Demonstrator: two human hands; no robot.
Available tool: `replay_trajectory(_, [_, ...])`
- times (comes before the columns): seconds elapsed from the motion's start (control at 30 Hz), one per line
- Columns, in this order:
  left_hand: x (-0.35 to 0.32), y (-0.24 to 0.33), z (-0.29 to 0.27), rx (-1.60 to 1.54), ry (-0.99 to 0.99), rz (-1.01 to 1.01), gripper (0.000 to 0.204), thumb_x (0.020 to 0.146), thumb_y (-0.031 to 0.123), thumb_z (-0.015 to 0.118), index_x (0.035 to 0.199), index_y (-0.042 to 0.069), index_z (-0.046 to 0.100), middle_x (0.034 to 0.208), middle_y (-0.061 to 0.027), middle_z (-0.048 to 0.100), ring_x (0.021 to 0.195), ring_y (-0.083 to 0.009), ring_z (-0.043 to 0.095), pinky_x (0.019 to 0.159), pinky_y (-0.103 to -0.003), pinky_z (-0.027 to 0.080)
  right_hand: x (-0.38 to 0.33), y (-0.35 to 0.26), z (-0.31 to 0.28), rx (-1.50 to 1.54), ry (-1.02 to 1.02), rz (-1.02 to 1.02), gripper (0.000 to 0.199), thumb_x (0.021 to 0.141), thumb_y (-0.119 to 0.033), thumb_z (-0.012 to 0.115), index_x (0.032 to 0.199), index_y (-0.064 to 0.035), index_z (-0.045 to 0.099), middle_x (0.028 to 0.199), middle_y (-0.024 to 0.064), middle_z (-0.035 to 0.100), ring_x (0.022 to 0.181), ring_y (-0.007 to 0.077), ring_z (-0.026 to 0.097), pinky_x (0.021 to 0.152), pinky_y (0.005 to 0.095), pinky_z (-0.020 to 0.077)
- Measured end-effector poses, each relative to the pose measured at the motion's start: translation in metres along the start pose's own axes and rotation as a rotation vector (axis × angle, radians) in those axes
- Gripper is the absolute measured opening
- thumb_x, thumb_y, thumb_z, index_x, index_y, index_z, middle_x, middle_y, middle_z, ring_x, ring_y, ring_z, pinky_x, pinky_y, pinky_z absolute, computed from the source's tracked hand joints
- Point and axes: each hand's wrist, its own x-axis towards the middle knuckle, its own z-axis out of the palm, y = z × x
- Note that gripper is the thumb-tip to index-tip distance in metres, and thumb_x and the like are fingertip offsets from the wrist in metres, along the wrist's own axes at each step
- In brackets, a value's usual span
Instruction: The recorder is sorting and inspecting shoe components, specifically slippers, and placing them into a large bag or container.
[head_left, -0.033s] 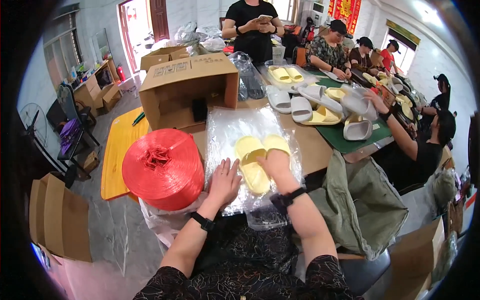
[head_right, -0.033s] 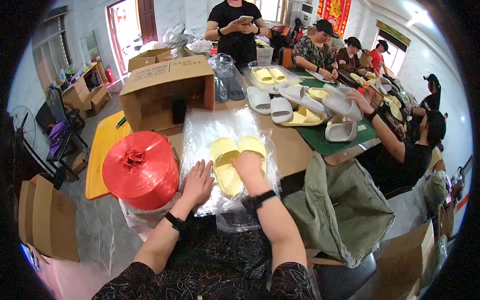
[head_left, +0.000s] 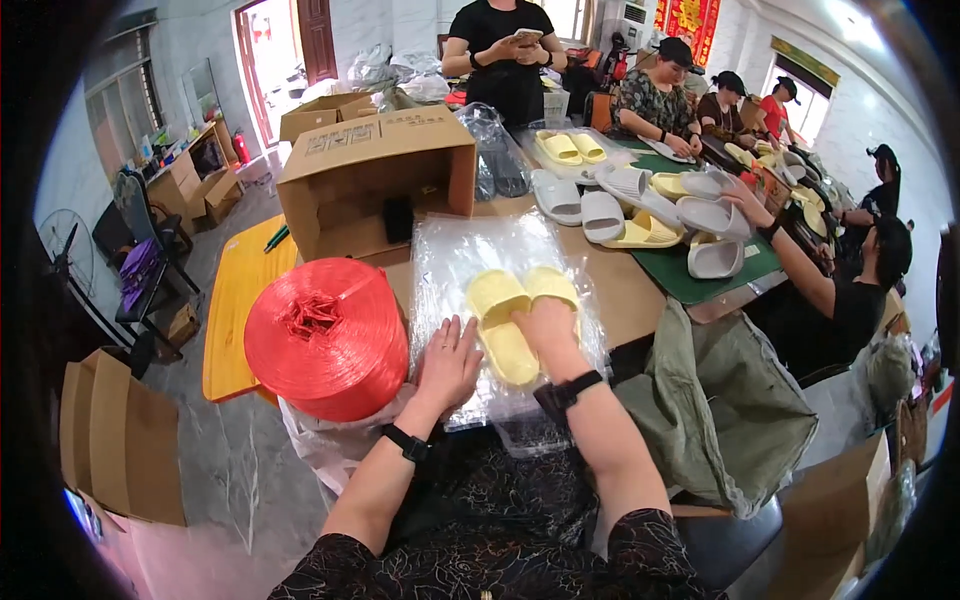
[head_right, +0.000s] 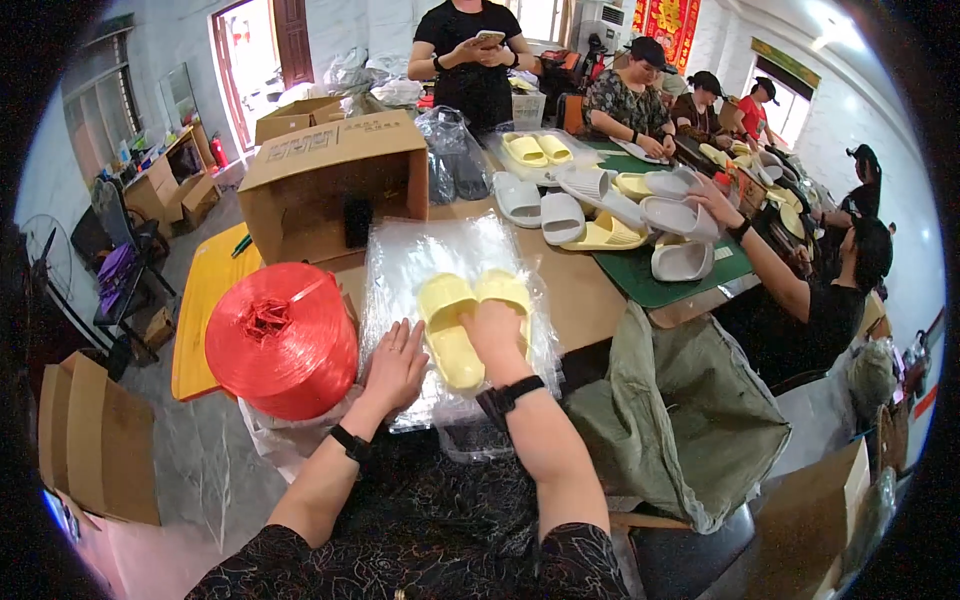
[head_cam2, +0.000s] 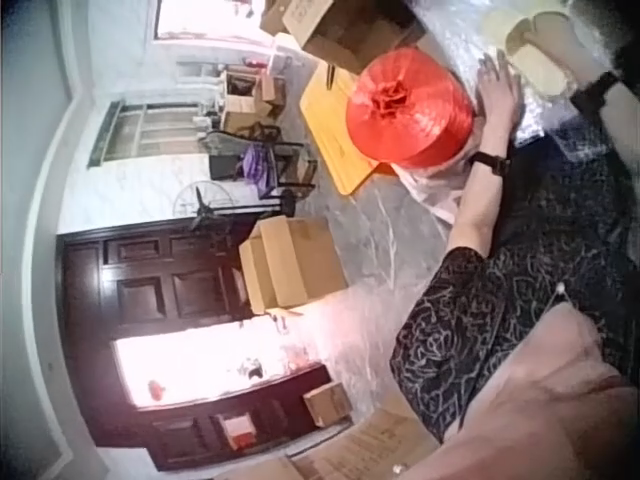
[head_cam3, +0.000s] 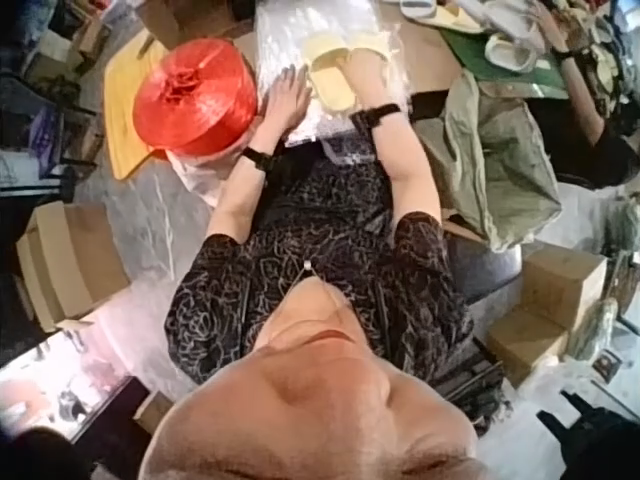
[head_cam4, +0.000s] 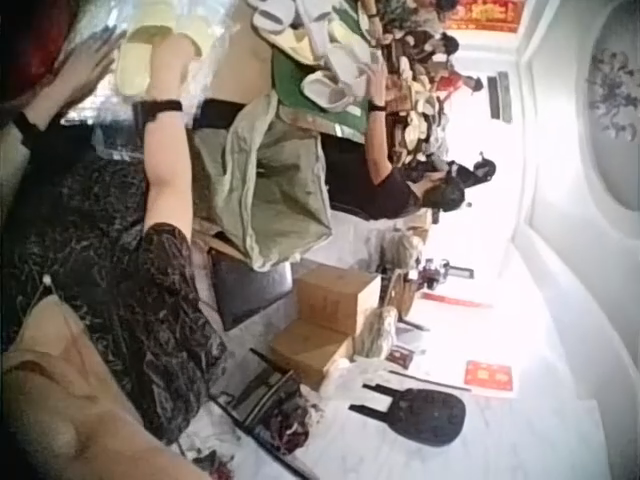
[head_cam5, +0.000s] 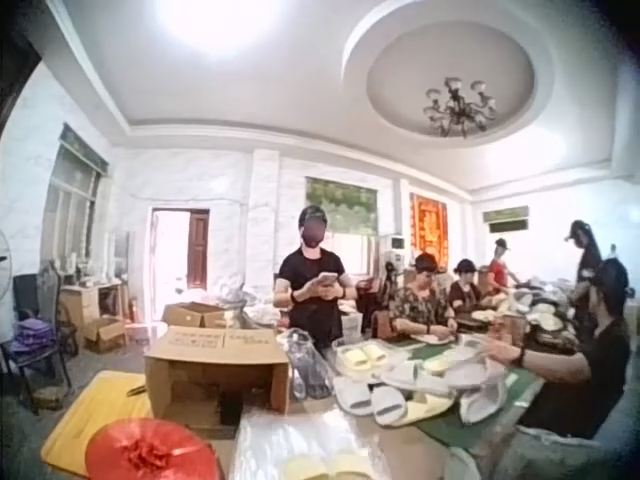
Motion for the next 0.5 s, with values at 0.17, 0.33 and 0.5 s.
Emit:
replay_trajectory(0.17, [0.002, 0.002, -0.001, 0.053, 0.058, 0.040, 0.058, 0.094, 0.029, 0.047, 0.145, 0.005, 0.035, 0.142, -0.0321, 0.038, 0.134, -0.0452, 0.034, 0.112, -0.052, 0.024, 0.012, 0.014, 0.031, 0.100, 0.103, 0.044, 0.036, 0.082, -0.037, 0.065, 0.082, -0.0017, 0.067, 0.077, 0.0178, 0.068, 0.073, 0.0338, 0.068, 0.068, 0.0435, 0.0540])
replay_trajectory(0.33, [0.006, 0.003, 0.001, -0.060, 0.044, -0.012, 0.061, 0.093, 0.027, 0.048, 0.144, -0.003, 0.032, 0.142, -0.0299, 0.039, 0.133, -0.0453, 0.034, 0.112, -0.051, 0.023, -0.001, 0.043, 0.021, 0.230, 0.153, -0.027, 0.023, 0.078, -0.026, 0.062, 0.081, -0.0040, 0.066, 0.074, 0.0186, 0.066, 0.071, 0.0365, 0.066, 0.068, 0.0454, 0.0528])
replay_trajectory(0.5, [-0.004, -0.006, -0.002, -0.016, 0.042, -0.032, 0.062, 0.093, 0.029, 0.052, 0.142, -0.003, 0.035, 0.143, -0.0284, 0.039, 0.135, -0.0434, 0.032, 0.111, -0.052, 0.024, -0.041, 0.084, -0.052, 0.327, 0.219, 0.015, 0.022, 0.079, -0.027, 0.063, 0.079, -0.0048, 0.064, 0.075, 0.0175, 0.065, 0.074, 0.0371, 0.063, 0.068, 0.0451, 0.0497])
